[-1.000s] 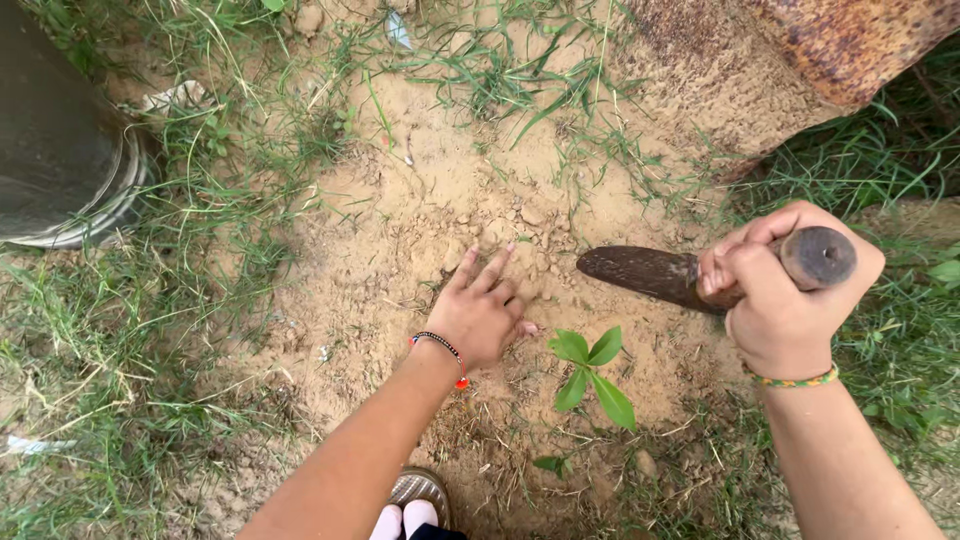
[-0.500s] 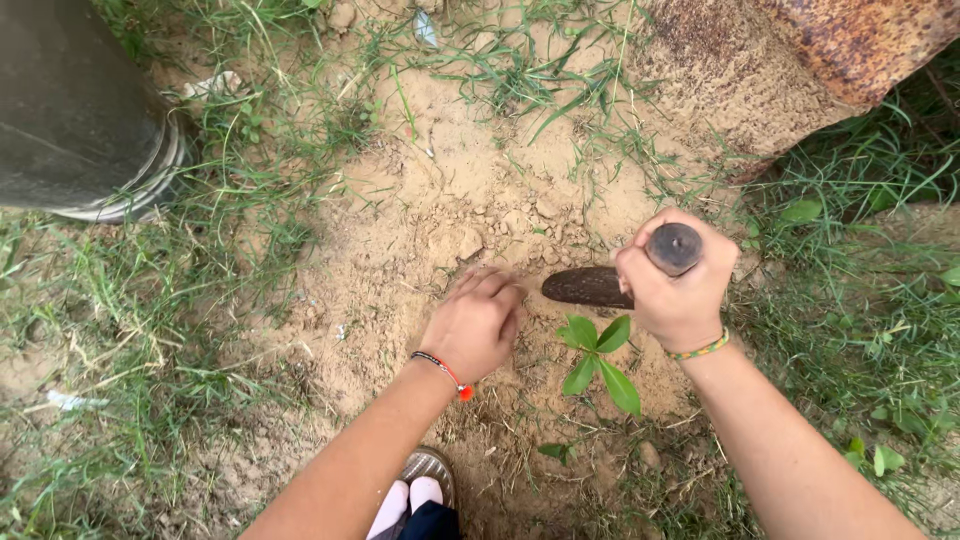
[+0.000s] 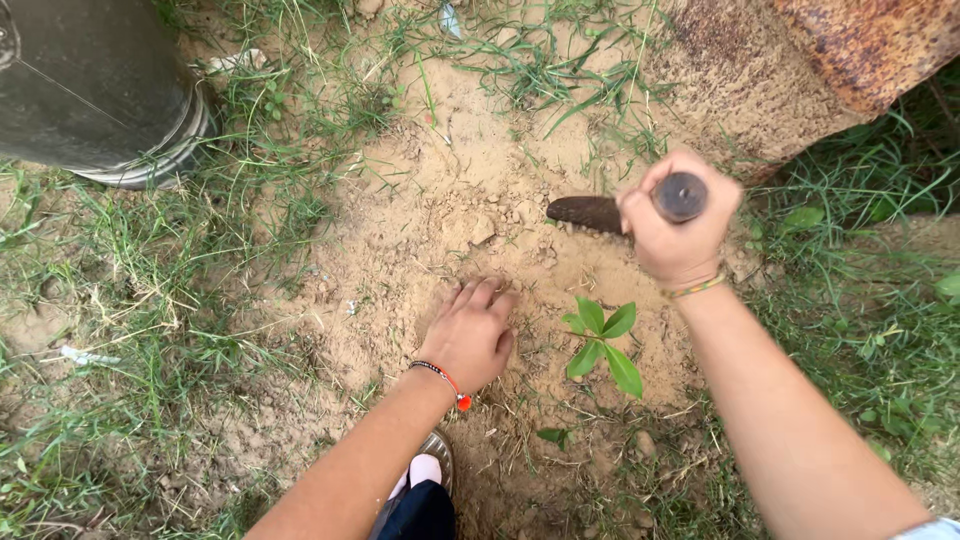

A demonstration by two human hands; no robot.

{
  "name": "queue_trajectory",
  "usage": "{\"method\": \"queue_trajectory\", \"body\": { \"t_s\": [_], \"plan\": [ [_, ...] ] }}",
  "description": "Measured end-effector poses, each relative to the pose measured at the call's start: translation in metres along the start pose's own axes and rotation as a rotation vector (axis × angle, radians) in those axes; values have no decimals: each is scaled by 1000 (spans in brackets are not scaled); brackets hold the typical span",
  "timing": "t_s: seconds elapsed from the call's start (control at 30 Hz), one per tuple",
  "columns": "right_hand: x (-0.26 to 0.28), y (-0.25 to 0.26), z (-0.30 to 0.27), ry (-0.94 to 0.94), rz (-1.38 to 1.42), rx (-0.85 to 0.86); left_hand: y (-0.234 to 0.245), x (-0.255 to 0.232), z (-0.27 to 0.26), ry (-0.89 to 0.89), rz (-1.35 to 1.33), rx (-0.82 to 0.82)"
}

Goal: The person uses a garden trowel to dig a hole in the dirt, places a small sapling into the hole, and then uses their hands to press the soil around the base of the plant.

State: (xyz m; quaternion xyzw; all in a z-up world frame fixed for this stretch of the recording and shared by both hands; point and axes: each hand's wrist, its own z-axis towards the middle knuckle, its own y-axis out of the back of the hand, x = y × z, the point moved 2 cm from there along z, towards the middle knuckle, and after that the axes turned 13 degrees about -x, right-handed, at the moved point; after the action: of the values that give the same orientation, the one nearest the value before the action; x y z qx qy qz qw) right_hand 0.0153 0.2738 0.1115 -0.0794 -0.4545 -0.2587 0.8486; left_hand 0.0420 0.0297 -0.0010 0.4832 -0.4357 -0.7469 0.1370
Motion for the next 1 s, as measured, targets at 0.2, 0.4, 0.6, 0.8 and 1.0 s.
{"method": "queue_trajectory", "body": {
  "t_s": [0.2, 0.4, 0.6, 0.8, 1.0],
  "plan": [
    [3, 10, -10, -220, 25, 12, -9, -7, -9, -50, -3, 55],
    [23, 39, -11, -94, 44, 12, -19, -19, -6, -129, 90, 101],
    [12, 20, -54, -29, -361, 27, -23, -35, -3, -188, -15, -12],
    [10, 32, -37, -268, -110, -84, -32, -39, -2, -50, -110, -34],
    [-6, 9, -30, -250, -185, 30, -35, -51, 7, 41, -39, 114]
  ]
}}
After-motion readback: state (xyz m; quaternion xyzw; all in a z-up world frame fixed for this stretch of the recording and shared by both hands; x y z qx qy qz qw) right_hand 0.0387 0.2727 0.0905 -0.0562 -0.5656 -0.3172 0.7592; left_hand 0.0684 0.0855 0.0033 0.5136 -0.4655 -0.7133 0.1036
